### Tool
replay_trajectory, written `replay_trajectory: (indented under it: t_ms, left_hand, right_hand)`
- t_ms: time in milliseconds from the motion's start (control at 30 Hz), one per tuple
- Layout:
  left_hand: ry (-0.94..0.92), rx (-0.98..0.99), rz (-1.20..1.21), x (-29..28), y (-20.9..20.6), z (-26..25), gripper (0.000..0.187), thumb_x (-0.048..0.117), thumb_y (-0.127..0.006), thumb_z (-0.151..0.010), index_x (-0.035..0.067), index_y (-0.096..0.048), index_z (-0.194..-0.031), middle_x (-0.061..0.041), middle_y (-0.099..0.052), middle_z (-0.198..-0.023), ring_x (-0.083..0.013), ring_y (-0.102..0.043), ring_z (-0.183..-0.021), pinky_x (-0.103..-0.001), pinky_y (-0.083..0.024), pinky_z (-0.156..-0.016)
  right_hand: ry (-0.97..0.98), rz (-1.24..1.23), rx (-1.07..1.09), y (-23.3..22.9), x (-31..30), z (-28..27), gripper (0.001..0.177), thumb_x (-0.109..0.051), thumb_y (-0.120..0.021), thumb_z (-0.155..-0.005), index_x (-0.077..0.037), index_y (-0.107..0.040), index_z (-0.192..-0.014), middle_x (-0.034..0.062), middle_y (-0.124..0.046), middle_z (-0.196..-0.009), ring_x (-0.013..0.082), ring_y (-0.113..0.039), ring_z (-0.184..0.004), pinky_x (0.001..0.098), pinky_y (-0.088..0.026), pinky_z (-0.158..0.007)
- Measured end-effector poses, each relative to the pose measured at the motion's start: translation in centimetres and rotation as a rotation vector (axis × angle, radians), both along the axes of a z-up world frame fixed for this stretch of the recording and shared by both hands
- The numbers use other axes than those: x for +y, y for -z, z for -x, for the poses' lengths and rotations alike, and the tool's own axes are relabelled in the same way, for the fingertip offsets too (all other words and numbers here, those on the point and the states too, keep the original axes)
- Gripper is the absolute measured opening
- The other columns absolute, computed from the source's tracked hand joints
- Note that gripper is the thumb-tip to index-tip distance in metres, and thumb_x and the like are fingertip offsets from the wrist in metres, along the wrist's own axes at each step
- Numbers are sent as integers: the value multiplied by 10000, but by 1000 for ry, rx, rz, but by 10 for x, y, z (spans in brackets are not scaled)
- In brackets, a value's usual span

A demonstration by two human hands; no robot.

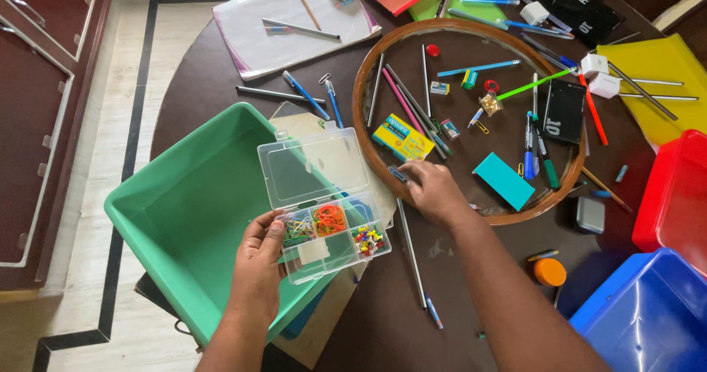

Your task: The person sorts various stationery items from a cluttered table into a small compartmentalized plastic box. They pick up paper clips, rubber bands, and other small items, placing them into the box while occasionally moving other items like pens and notebooks aside.

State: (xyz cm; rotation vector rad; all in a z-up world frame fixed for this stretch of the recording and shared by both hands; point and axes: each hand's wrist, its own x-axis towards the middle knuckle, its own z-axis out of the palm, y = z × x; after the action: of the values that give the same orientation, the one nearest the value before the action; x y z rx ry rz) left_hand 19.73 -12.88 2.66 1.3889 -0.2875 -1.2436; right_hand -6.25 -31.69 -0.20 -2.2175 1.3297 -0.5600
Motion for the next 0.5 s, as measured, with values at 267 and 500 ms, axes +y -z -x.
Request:
replay_trajectory:
  t_ms: [267,500]
  left_hand:
    - [6,19,1,2,5,-6,310,294,-525,-1011,135,-620,-1259,-38,-720,-1109,-148,-684,-954,-359,-578,-737]
    - [-9,30,-1,2,3,1,304,299,-536,-1002,145,-626,-1249,-18,-718,-1117,-141,-679,-958,-364,-569,-744]
  right_hand:
    - [201,46,276,42,7,-14,314,-315,-708,-891,-172,-710,-1171,112,-669,-1186,355,-600,-1118,503,-488,-921]
    - [226,-38,-114,13,7,-15,195,-203,-741,-889,-71,-729,-1031,122,-734,-1019,285,-725,-916,398,-563,-813]
